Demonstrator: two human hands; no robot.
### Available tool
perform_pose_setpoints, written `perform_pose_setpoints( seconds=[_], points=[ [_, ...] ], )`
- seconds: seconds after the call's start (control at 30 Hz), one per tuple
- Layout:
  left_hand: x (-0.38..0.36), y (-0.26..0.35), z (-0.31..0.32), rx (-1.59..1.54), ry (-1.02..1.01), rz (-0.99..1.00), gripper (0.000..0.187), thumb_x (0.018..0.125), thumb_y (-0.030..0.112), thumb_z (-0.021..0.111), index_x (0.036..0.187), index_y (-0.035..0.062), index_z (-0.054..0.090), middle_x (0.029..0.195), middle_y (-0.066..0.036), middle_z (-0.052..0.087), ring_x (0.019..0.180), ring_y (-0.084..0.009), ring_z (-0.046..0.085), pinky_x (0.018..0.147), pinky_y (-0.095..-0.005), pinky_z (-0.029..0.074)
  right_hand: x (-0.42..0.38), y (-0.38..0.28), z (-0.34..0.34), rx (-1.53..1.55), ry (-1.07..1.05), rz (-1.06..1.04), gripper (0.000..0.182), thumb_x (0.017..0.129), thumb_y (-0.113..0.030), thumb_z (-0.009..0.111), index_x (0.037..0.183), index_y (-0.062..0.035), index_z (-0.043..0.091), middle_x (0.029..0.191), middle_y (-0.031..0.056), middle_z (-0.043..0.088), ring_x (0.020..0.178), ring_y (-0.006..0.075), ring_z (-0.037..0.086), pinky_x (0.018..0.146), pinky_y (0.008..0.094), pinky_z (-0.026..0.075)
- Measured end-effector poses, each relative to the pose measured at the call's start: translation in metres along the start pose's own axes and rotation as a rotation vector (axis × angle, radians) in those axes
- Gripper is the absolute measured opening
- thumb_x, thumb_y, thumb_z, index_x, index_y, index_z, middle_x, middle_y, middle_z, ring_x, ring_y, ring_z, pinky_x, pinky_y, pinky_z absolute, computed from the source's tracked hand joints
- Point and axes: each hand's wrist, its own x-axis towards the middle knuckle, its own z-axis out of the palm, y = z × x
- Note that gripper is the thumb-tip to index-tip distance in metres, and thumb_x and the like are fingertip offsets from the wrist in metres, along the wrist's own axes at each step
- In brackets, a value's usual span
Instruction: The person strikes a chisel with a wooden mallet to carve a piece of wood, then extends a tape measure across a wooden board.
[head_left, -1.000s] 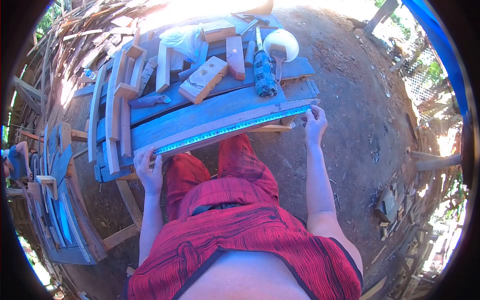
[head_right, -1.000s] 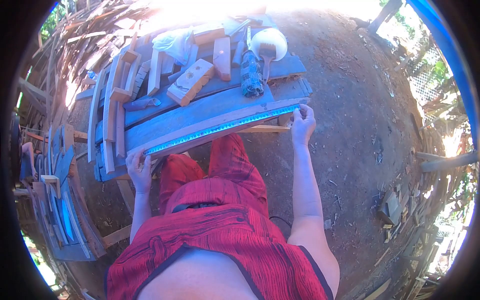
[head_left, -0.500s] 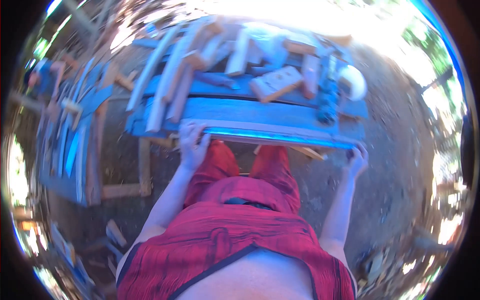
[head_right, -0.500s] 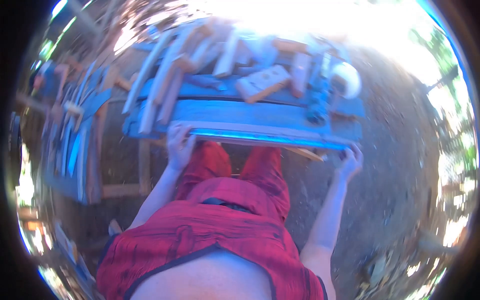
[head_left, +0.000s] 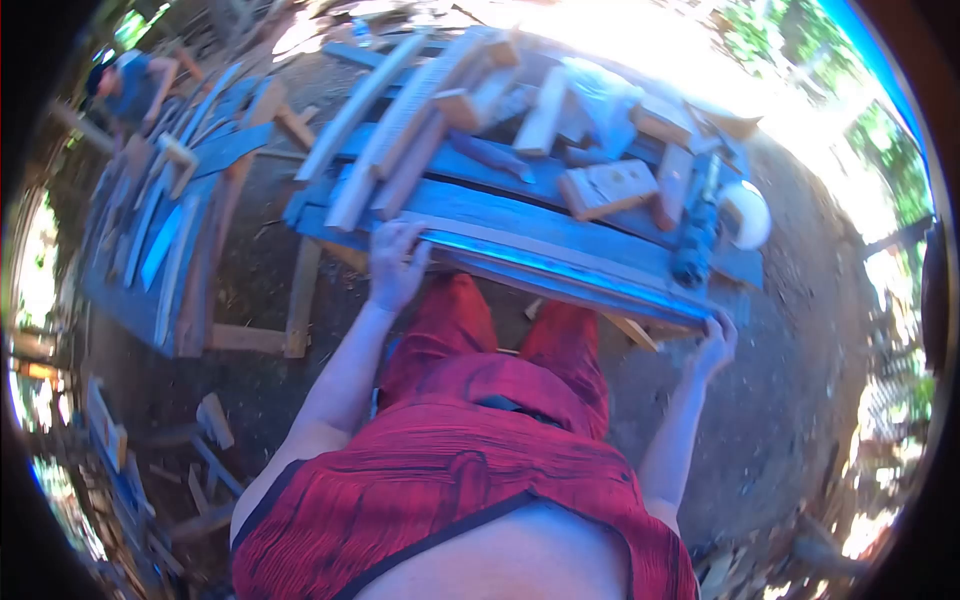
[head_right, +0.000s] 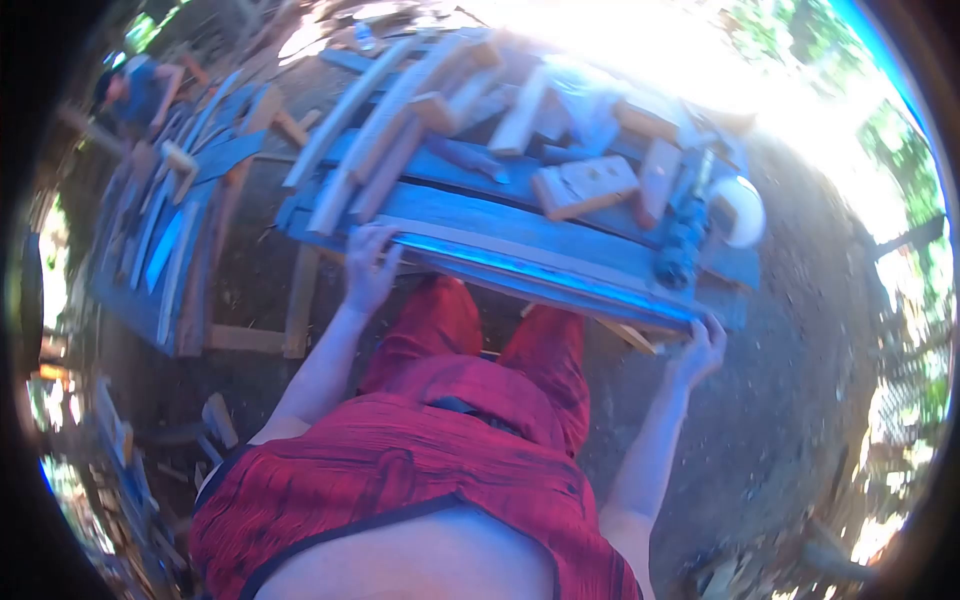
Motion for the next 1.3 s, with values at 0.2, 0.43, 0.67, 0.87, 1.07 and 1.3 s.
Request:
perform_pose_setpoints(
  seconds=[0.2, 0.43, 0.67, 0.87, 1.07, 1.3],
  points=[
    [-0.001, -0.001, 0.001, -0.030, -0.006, -0.008, 0.033, 0.080, 0.006, 0.065, 0.112, 0.0019, 0.061, 0.109, -0.015, 0.058, 0.106, -0.0310, 0.054, 0.094, -0.0402, 0.041, -0.004, 0.010, 0.008, -0.044, -0.046, -0.153, 0.025, 0.079, 0.007, 0.061, 0.103, 0.0017, 0.064, 0.101, 0.0082, 0.064, 0.093, 0.0154, 0.060, 0.083, 0.0274, 0.047],
    [-0.011, 0.004, 0.002, -0.175, -0.013, -0.095, 0.042, 0.084, 0.006, 0.062, 0.124, 0.0018, 0.052, 0.116, -0.016, 0.054, 0.110, -0.0312, 0.053, 0.095, -0.0398, 0.041, -0.010, 0.012, 0.005, -0.352, 0.003, -0.286, 0.025, 0.081, -0.005, 0.065, 0.105, -0.0035, 0.066, 0.093, 0.0061, 0.062, 0.085, 0.0161, 0.060, 0.078, 0.0295, 0.048],
    [-0.016, 0.009, 0.001, -0.059, -0.066, -0.018, 0.045, 0.084, 0.008, 0.061, 0.127, 0.0009, 0.050, 0.119, -0.018, 0.050, 0.120, -0.0344, 0.046, 0.101, -0.0418, 0.037, -0.016, 0.000, 0.001, -0.732, 0.000, -0.433, 0.028, 0.084, -0.019, 0.066, 0.108, -0.0058, 0.066, 0.089, 0.0075, 0.059, 0.081, 0.0203, 0.059, 0.073, 0.0326, 0.047],
    [-0.020, 0.013, -0.001, -0.045, -0.106, -0.072, 0.050, 0.084, 0.009, 0.062, 0.131, 0.0011, 0.049, 0.124, -0.019, 0.046, 0.124, -0.0353, 0.042, 0.104, -0.0425, 0.034, -0.015, -0.008, 0.004, -0.740, -0.011, -0.439, 0.028, 0.085, -0.023, 0.066, 0.107, -0.0064, 0.067, 0.090, 0.0076, 0.061, 0.080, 0.0211, 0.061, 0.072, 0.0338, 0.048],
    [-0.020, 0.013, -0.001, -0.058, -0.095, -0.078, 0.050, 0.083, 0.010, 0.062, 0.131, 0.0005, 0.049, 0.123, -0.019, 0.045, 0.123, -0.0368, 0.041, 0.104, -0.0435, 0.032, -0.009, -0.007, 0.002, -0.765, 0.018, -0.476, 0.022, 0.084, -0.022, 0.066, 0.100, -0.0069, 0.070, 0.089, 0.0091, 0.065, 0.081, 0.0230, 0.063, 0.074, 0.0337, 0.049],
    [-0.017, 0.014, -0.005, 0.017, -0.084, -0.081, 0.056, 0.078, 0.016, 0.067, 0.129, 0.0021, 0.049, 0.118, -0.018, 0.047, 0.118, -0.0367, 0.043, 0.101, -0.0434, 0.036, 0.006, 0.003, 0.004, -0.540, -0.104, -0.405, 0.012, 0.080, -0.006, 0.065, 0.091, -0.0026, 0.070, 0.088, 0.0060, 0.068, 0.079, 0.0143, 0.062, 0.073, 0.0291, 0.049]
  ],
)
